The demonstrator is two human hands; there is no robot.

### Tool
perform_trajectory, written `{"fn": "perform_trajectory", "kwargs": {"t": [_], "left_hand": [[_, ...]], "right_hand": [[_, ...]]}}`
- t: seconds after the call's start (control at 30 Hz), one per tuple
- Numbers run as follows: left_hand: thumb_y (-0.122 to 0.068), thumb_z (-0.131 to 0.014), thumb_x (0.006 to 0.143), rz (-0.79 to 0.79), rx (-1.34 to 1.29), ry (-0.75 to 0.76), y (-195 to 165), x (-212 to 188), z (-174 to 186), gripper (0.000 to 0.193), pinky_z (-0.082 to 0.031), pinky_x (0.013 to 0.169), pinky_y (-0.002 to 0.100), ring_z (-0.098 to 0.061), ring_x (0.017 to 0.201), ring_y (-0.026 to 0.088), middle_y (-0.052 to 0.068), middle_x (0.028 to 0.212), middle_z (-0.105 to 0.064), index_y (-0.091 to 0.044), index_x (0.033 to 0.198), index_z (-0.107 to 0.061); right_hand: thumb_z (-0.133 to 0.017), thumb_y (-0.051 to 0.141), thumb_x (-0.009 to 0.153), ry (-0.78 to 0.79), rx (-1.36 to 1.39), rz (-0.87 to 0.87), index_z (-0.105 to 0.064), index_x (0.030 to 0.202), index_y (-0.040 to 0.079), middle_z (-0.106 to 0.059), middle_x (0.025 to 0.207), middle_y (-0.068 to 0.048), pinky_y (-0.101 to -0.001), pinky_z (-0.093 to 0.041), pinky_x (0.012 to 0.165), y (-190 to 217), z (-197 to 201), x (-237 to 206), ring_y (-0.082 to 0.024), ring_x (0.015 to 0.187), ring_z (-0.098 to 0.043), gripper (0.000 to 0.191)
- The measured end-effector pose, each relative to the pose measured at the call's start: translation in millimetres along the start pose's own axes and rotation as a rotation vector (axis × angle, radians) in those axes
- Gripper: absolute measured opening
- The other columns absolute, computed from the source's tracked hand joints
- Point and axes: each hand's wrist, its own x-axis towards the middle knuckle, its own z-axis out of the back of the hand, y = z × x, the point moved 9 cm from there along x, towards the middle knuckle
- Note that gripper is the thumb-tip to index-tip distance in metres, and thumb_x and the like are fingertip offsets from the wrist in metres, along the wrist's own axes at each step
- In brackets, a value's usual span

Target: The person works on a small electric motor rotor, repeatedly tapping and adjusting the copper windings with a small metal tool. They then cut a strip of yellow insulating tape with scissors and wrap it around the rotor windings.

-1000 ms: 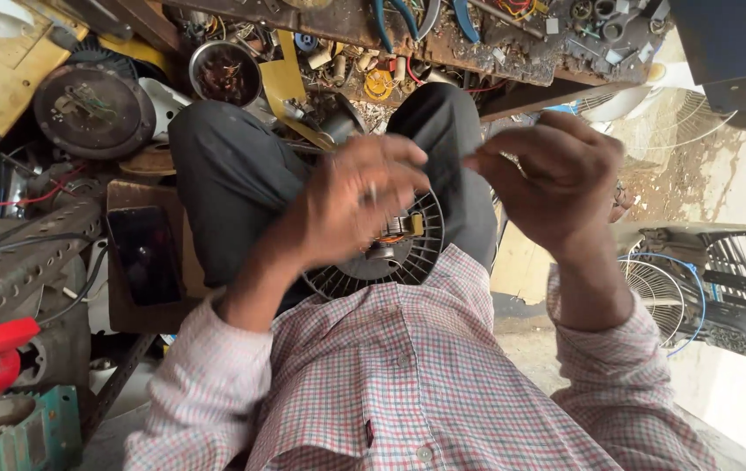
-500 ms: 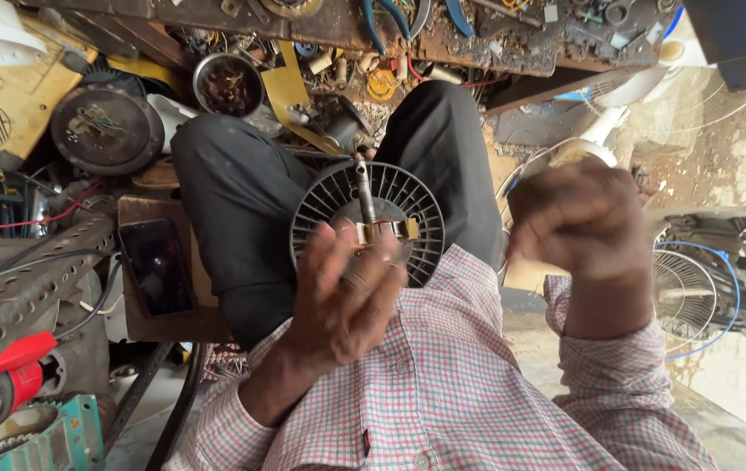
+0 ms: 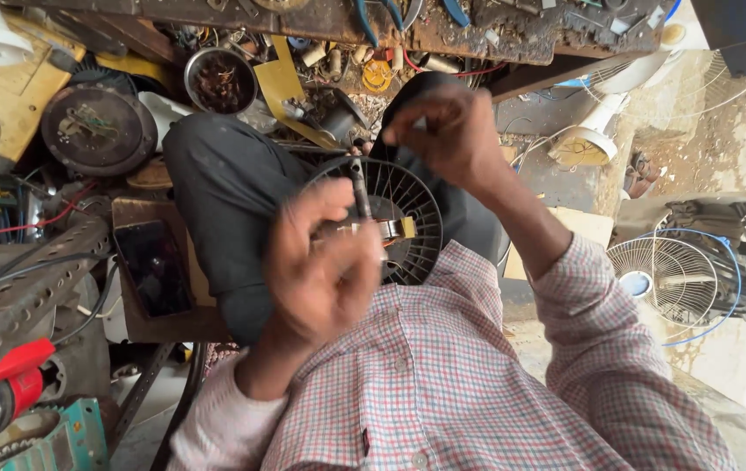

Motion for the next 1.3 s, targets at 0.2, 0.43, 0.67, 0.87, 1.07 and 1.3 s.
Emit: {"fn": "perform_trajectory", "kwargs": {"t": [0.2,0.43,0.67,0.87,1.07,1.3], "left_hand": [[-0.028,-0.080,0.089,0.249,-0.126,0.593,78.3,50.1,-41.1,0.022,-0.057,0.073,0.037,-0.073,0.080,0.021,0.008,0.088,-0.074,-0.007,0.087,-0.077],[-0.021,-0.075,0.093,0.414,-0.608,0.274,33.2,-0.1,-14.5,0.034,-0.057,0.099,0.040,-0.065,0.112,0.024,0.010,0.124,-0.061,0.000,0.115,-0.062],[-0.012,-0.072,0.094,-0.295,0.320,0.180,-22.8,-31.0,-13.6,0.015,-0.042,0.112,0.058,-0.057,0.127,0.040,0.017,0.140,-0.056,-0.002,0.104,-0.070],[-0.016,-0.070,0.099,0.223,-0.412,-0.034,40.3,-24.0,20.9,0.023,-0.061,0.101,0.036,-0.070,0.112,0.022,0.012,0.127,-0.067,-0.006,0.120,-0.067],[-0.017,-0.075,0.097,0.343,-0.370,0.205,69.6,-48.7,11.5,0.033,-0.062,0.088,0.034,-0.074,0.104,0.021,0.011,0.117,-0.072,-0.002,0.125,-0.065],[-0.017,-0.080,0.093,0.259,-0.107,0.214,14.8,-15.7,11.4,0.030,-0.062,0.064,0.027,-0.075,0.082,0.017,0.011,0.101,-0.073,-0.004,0.117,-0.070]], "right_hand": [[-0.085,0.009,0.079,0.039,-0.560,0.621,-0.076,0.081,0.011,-0.067,0.074,-0.007,-0.0396,-0.045,0.047,135.4,-10.1,-44.8,-0.021,0.062,-0.064,0.009],[-0.077,0.010,0.084,0.301,-0.261,0.568,-0.075,0.094,0.005,-0.068,0.083,-0.007,-0.0333,-0.052,0.056,119.4,7.8,-116.7,-0.021,0.070,-0.066,0.011],[-0.080,0.012,0.087,0.149,-0.040,0.262,-0.077,0.092,0.009,-0.072,0.083,-0.007,-0.0385,-0.055,0.066,30.2,-14.5,-35.7,-0.024,0.074,-0.069,0.006],[-0.081,0.013,0.083,-0.190,-0.019,0.036,-0.066,0.121,0.008,-0.059,0.123,-0.018,-0.0348,-0.062,0.071,8.7,11.5,-36.7,-0.025,0.095,-0.068,0.042],[-0.072,0.015,0.098,-0.004,0.397,0.022,-0.064,0.128,0.000,-0.069,0.116,-0.008,-0.0302,-0.057,0.094,21.2,-13.7,-112.0,-0.017,0.105,-0.068,0.034],[-0.066,0.021,0.101,0.013,0.970,-0.406,-0.068,0.124,-0.001,-0.075,0.105,-0.008,-0.0348,-0.061,0.084,-23.5,-72.4,-144.9,-0.015,0.094,-0.072,0.032]]}}
